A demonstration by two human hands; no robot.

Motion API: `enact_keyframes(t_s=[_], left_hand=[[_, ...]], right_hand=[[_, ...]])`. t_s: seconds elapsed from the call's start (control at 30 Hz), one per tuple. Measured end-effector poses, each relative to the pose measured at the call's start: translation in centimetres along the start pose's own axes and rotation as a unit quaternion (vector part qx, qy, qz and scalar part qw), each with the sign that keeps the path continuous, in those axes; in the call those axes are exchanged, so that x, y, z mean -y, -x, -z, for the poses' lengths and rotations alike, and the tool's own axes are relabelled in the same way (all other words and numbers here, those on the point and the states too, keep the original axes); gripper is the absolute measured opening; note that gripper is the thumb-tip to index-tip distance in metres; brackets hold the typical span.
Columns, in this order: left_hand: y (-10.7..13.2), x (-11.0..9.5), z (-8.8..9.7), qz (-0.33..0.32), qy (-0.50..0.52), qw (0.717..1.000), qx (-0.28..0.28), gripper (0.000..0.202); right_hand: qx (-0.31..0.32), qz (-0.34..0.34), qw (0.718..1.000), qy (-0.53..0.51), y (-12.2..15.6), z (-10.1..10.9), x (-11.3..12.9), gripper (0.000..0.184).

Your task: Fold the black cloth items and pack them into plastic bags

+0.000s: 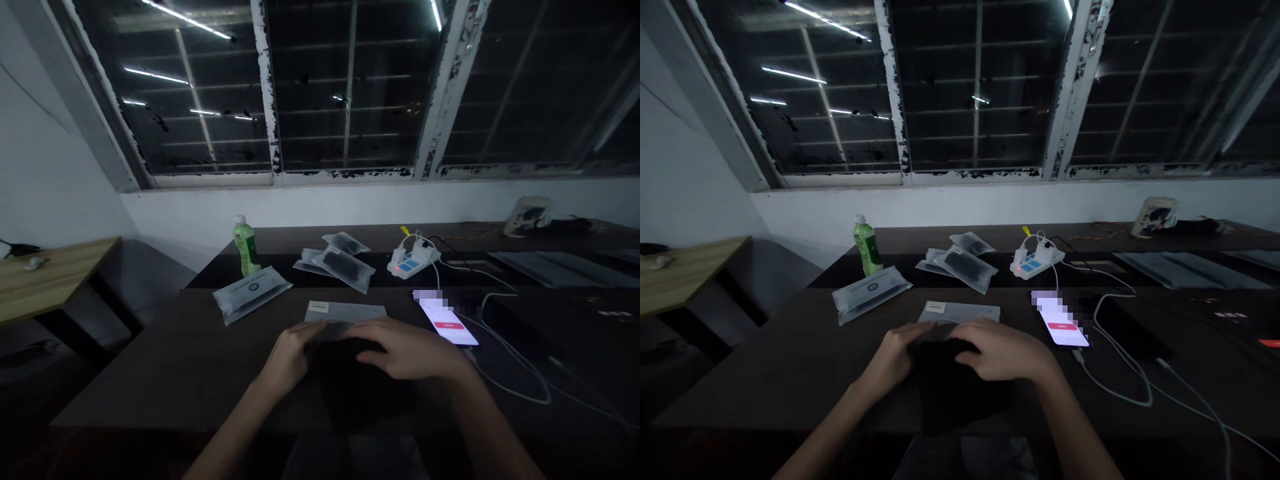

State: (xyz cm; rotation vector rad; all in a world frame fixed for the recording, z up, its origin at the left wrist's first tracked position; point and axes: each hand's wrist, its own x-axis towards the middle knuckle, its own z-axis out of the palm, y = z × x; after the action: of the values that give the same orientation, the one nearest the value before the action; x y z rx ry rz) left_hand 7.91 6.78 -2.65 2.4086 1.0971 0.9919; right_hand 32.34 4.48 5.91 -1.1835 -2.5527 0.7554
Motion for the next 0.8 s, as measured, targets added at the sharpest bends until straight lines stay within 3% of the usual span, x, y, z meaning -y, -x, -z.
enact_keyframes(t_s=[0.13,0.3,0.4,0.57,0.8], left_hand=[[0.4,0.4,-0.3,-0.017,0.014,1.000,0.012,0.085],[0.6,0.7,-0.7,-0.016,-0.028,0.999,-0.012,0.068],[0.7,0.8,-0.9,-0.050,-0.088,0.994,-0.042,0.059],[0.8,0.7,-0.7,-0.095,-0.197,0.975,-0.045,0.057],[0.8,0.3,-0.2,-0.078,-0.238,0.968,0.013,0.068]], right_hand=[[-0.005,-0.032,0.997,0.072,-2.9,-2.2,-1.0,0.027],[-0.054,-0.105,0.983,0.143,-4.8,-5.0,-1.8,0.027],[-0.068,-0.129,0.974,0.171,-5.1,-5.4,-1.7,0.030],[-0.089,-0.133,0.965,0.209,-5.3,-5.5,-1.4,0.037],[-0.138,-0.188,0.948,0.218,-6.2,-6.5,-1.0,0.036]])
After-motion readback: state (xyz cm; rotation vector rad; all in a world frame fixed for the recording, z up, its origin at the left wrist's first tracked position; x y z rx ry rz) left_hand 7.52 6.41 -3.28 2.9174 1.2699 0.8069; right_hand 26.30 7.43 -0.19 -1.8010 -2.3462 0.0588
